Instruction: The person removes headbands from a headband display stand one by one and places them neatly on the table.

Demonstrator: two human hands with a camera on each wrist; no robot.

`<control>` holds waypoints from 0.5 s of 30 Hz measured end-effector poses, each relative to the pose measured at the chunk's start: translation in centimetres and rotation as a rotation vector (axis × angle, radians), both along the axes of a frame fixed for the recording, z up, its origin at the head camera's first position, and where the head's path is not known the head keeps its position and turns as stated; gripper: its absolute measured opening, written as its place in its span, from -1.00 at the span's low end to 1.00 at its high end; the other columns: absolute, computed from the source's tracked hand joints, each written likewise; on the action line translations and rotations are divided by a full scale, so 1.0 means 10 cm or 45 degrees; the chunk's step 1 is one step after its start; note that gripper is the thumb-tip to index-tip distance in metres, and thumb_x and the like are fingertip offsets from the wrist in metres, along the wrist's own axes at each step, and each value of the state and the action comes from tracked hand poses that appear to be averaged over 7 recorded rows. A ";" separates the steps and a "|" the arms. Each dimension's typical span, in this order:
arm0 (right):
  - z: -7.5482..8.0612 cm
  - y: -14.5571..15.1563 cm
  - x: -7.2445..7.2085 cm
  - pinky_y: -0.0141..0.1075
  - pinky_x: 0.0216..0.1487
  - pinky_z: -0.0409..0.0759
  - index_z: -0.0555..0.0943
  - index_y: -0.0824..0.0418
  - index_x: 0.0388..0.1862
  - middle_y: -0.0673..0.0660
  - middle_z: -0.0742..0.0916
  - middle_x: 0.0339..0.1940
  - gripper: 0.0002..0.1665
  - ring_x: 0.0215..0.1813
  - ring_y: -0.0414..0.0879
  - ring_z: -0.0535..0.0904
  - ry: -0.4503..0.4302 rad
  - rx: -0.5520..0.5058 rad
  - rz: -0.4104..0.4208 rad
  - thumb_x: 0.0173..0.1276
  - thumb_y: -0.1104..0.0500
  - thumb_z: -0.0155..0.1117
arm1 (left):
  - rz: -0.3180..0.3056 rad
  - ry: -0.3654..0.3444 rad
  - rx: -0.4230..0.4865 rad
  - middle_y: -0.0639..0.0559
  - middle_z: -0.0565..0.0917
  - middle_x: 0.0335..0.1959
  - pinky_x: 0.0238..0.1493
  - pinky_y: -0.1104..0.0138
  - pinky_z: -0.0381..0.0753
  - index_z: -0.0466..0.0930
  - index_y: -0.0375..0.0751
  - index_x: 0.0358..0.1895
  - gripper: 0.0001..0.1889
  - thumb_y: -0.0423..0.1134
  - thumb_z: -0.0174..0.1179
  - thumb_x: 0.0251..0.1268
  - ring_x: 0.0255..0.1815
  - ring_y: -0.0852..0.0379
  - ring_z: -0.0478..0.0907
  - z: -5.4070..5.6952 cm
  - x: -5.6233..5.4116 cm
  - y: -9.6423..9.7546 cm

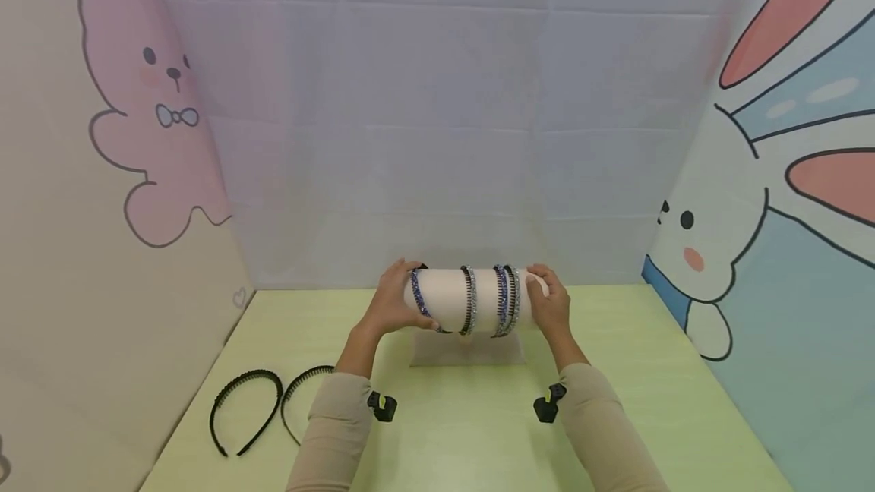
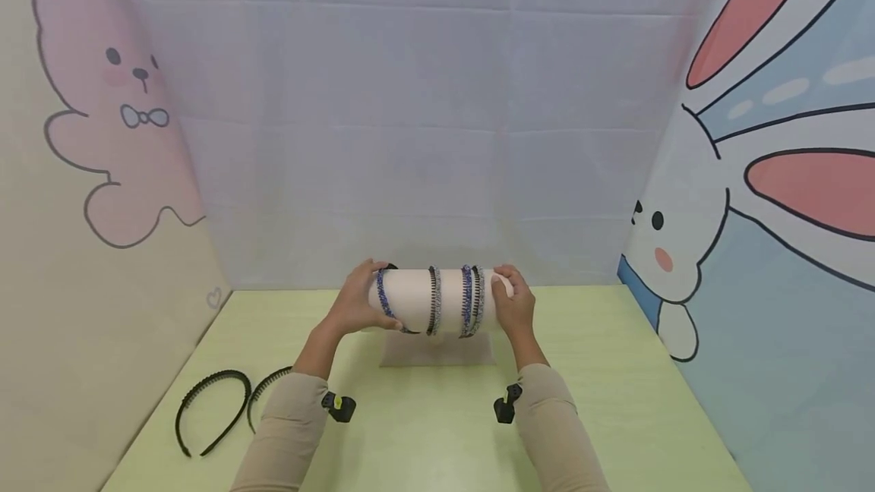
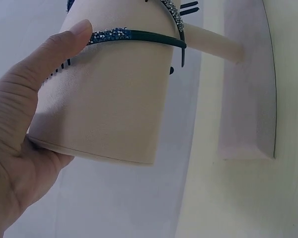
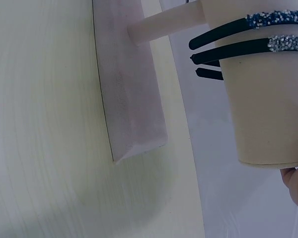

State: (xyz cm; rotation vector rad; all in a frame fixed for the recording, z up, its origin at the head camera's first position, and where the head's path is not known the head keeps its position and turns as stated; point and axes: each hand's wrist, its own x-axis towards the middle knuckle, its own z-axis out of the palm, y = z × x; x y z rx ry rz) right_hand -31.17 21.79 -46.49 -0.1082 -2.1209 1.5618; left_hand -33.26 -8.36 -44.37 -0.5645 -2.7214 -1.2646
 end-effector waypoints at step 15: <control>0.00 0.00 0.01 -0.14 -0.17 0.50 0.61 0.15 -0.06 0.10 0.61 0.10 -0.72 -0.03 0.02 0.54 -0.009 0.027 -0.012 0.31 0.10 0.12 | 0.026 -0.117 0.199 0.02 0.34 0.24 -0.15 0.04 0.55 0.15 0.18 0.40 0.22 -0.04 0.65 -0.60 0.10 -0.09 0.40 -0.07 0.07 -0.16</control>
